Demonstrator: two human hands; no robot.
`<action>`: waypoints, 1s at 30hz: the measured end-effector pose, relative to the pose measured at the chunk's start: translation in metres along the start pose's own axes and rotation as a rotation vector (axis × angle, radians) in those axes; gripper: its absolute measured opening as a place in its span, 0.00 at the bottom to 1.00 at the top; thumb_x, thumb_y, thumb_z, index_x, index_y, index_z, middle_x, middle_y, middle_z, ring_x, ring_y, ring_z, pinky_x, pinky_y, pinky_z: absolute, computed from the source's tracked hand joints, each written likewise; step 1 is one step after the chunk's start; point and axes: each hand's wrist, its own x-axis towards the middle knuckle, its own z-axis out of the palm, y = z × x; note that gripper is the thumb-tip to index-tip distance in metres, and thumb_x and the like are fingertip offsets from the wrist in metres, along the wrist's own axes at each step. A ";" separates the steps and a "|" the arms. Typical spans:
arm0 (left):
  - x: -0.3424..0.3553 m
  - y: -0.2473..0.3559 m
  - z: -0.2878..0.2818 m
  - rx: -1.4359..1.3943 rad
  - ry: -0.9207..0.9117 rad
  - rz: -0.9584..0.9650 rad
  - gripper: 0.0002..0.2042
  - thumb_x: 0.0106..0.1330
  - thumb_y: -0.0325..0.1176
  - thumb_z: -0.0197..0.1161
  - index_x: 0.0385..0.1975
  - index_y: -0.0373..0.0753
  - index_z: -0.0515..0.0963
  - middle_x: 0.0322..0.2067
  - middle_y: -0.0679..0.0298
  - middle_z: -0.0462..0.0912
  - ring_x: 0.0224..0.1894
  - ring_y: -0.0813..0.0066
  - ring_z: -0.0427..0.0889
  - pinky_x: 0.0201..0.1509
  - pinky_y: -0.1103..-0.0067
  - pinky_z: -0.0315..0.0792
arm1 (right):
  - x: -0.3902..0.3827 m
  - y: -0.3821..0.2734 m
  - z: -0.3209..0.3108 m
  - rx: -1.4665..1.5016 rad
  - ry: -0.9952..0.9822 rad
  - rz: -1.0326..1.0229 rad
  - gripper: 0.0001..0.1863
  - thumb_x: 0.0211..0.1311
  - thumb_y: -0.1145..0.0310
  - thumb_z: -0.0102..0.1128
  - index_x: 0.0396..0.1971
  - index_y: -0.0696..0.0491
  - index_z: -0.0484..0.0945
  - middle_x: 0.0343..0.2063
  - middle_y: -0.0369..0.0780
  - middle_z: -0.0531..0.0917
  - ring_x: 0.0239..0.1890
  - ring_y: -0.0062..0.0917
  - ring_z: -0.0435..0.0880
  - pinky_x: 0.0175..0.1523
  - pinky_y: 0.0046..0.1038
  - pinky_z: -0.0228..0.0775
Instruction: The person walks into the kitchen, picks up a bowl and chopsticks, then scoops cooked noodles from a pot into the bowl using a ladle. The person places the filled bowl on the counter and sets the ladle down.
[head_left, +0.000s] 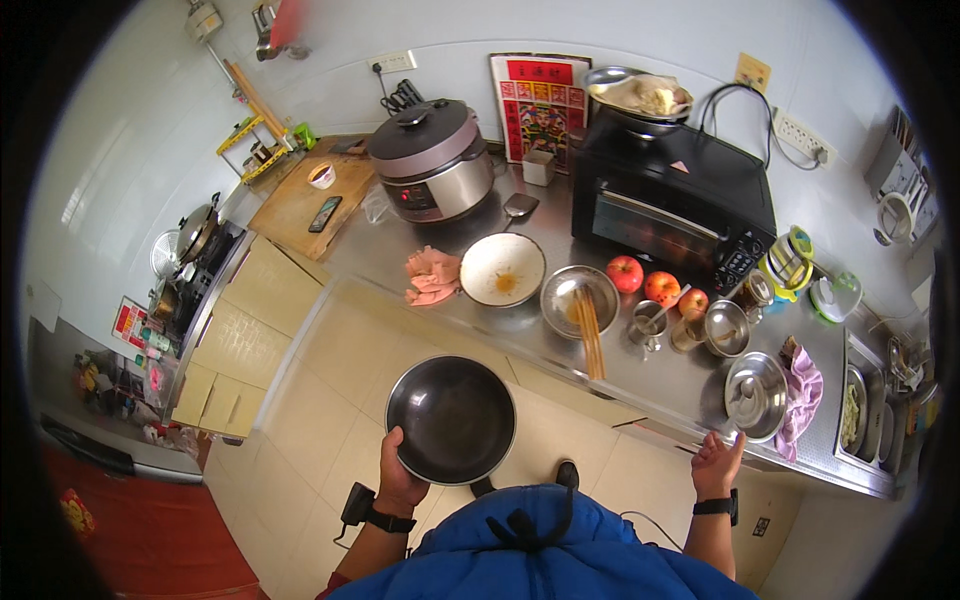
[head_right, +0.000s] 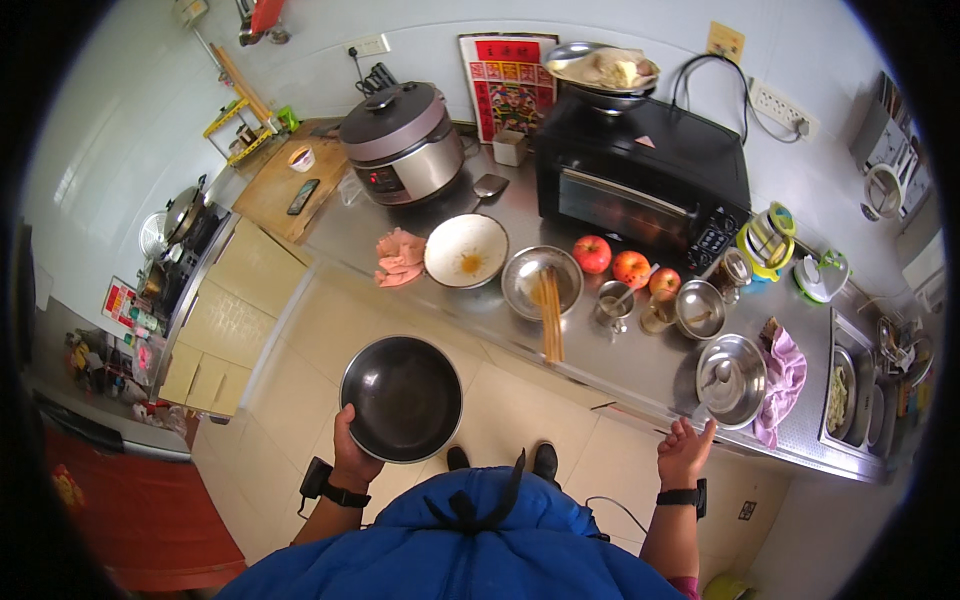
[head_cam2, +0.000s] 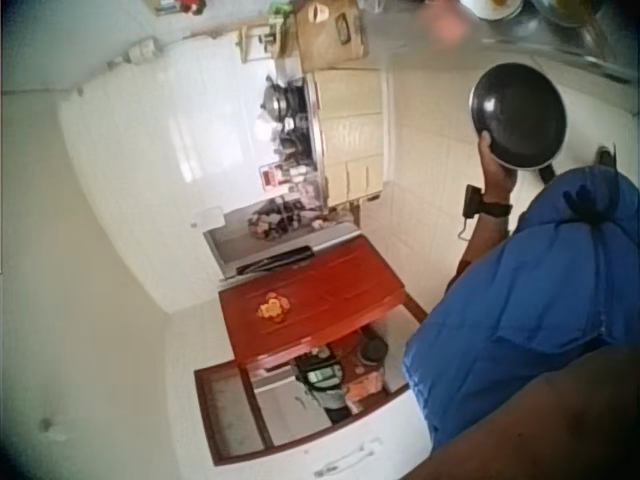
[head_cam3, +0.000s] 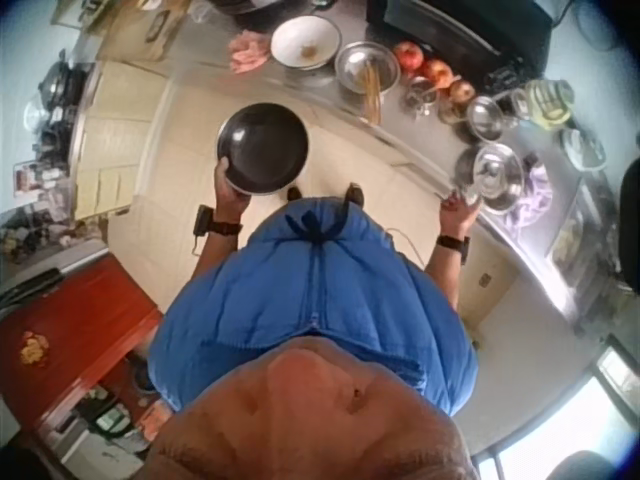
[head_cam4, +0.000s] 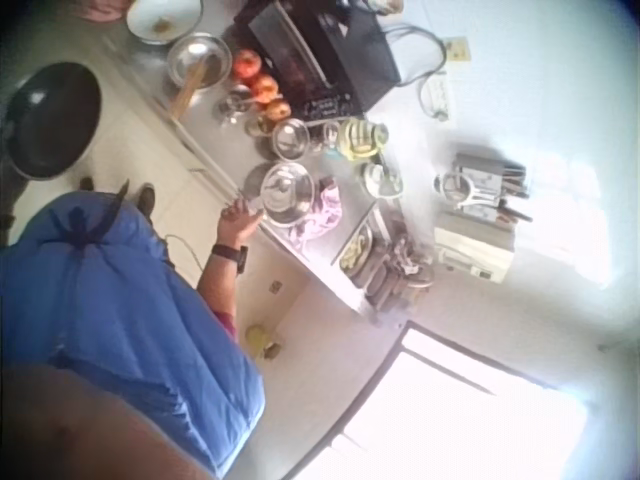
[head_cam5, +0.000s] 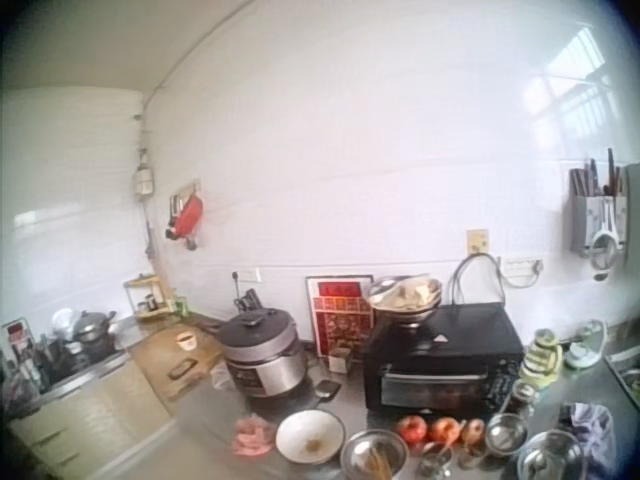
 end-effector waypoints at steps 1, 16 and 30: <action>0.002 0.006 -0.011 -0.017 0.004 0.006 0.31 0.73 0.52 0.45 0.69 0.36 0.63 0.66 0.51 0.72 0.67 0.55 0.72 0.72 0.62 0.65 | -0.008 0.009 -0.001 -0.002 -0.013 0.005 0.27 0.68 0.35 0.50 0.41 0.47 0.76 0.23 0.29 0.76 0.19 0.17 0.67 0.22 0.21 0.55; 0.003 0.147 -0.189 -0.211 0.042 0.095 0.28 0.74 0.48 0.48 0.67 0.34 0.66 0.64 0.54 0.75 0.66 0.61 0.74 0.72 0.66 0.65 | -0.161 0.291 0.203 -1.194 -0.782 0.148 0.17 0.73 0.59 0.55 0.49 0.58 0.78 0.32 0.39 0.84 0.26 0.21 0.80 0.31 0.23 0.75; 0.074 0.305 -0.273 0.110 0.112 0.545 0.30 0.73 0.47 0.54 0.67 0.32 0.63 0.63 0.54 0.73 0.64 0.63 0.74 0.68 0.69 0.69 | -0.133 0.466 0.371 -1.409 -1.009 0.363 0.17 0.74 0.60 0.54 0.49 0.59 0.78 0.32 0.38 0.84 0.27 0.18 0.80 0.33 0.22 0.75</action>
